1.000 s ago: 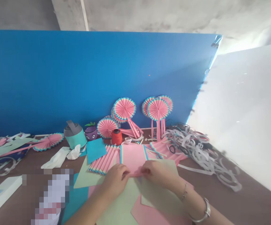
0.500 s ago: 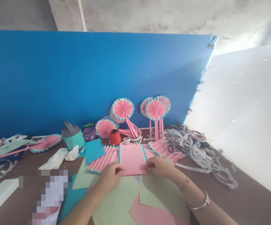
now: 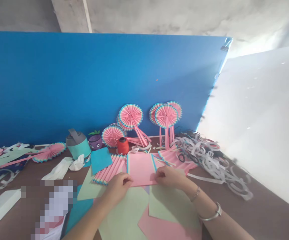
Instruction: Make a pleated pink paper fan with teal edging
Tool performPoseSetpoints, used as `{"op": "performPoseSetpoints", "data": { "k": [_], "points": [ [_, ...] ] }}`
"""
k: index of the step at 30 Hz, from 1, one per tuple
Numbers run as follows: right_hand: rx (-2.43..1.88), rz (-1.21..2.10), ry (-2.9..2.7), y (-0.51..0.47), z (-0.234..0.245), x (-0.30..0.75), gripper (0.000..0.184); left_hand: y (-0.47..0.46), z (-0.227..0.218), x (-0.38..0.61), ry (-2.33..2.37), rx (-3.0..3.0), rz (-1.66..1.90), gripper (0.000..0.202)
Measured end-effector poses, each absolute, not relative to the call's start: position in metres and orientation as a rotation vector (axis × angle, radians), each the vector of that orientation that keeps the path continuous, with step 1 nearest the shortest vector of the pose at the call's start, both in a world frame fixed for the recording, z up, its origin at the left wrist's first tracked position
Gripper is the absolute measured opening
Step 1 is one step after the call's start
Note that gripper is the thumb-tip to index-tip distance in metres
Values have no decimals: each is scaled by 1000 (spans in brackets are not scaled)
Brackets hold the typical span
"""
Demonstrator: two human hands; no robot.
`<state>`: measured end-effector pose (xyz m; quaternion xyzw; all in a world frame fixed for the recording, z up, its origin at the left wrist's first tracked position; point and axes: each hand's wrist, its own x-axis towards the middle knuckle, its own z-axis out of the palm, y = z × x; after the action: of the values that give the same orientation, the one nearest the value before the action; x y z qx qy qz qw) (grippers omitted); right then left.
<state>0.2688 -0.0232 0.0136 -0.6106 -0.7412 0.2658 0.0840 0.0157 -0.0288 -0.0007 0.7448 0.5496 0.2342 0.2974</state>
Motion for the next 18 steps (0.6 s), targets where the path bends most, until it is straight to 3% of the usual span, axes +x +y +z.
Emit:
{"op": "performPoseSetpoints", "data": {
  "k": [18],
  "points": [
    [-1812, 770, -2216, -25, 18, 266, 15, -36, 11, 20, 1480, 1962, 576, 19]
  ]
}}
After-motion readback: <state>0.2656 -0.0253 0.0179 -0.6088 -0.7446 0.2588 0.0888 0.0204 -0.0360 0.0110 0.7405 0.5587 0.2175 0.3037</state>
